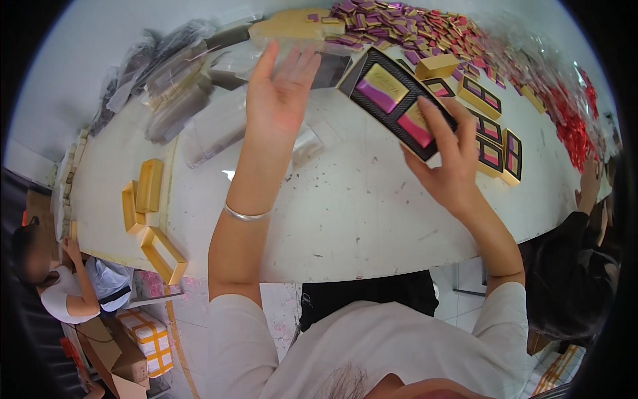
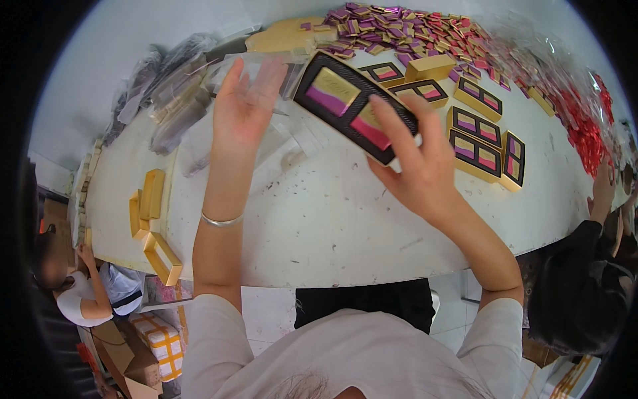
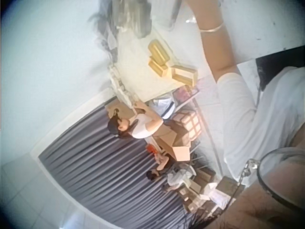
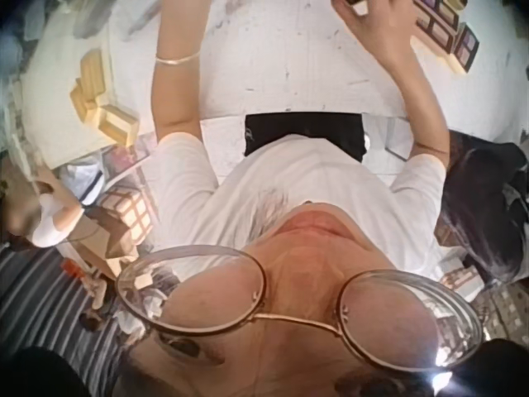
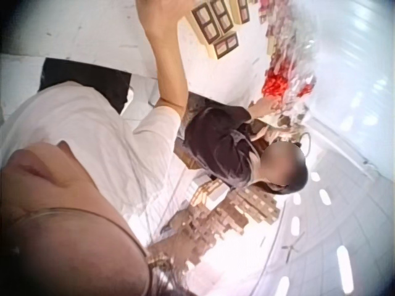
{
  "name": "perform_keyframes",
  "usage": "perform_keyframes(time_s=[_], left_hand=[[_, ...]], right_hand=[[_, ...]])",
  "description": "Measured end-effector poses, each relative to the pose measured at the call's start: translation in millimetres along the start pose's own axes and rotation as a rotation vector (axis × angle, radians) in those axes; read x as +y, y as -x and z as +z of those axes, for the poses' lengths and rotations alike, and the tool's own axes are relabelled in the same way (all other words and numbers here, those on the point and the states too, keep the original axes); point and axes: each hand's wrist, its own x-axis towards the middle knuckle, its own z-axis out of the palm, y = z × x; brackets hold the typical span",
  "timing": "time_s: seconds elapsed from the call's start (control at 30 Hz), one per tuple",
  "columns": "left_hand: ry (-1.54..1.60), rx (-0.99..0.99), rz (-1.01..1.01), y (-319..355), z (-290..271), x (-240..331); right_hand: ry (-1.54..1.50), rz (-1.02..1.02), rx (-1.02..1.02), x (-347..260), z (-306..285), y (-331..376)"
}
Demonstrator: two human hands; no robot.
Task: The person assembles cosmetic compacts by placing small colored inserts into black trays, closing them with lids, and wrapping each unit in clear plastic. The person then places the wrapped compacts into gold boxes and closes them. The process is repeated for multiple units on a white table.
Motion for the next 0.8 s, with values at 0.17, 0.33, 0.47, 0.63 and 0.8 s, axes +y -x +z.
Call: perform_keyframes(time_s=[0.17,0.33,0.47,0.63,0.8], left_hand=[[-0.106,0.061,0.139,5,3,-5],[-0.172,0.032,0.192,7,5,-7],[-0.218,0.029,0.272,13,17,-1],[-0.285,0.039,0.243,10,15,5],[-0.315,-0.028,0.205,8,11,10]], right_hand=[[-0.096,-0.076,-0.003,-16,15,-5],[-0.093,-0.065,-0.016,-13,19,-10],[-0.076,-0.027,-0.086,-13,15,-18],[0.002,-0.019,-0.206,-24,5,-28],[0.007,-0.029,-0.204,-25,-3,-36]])
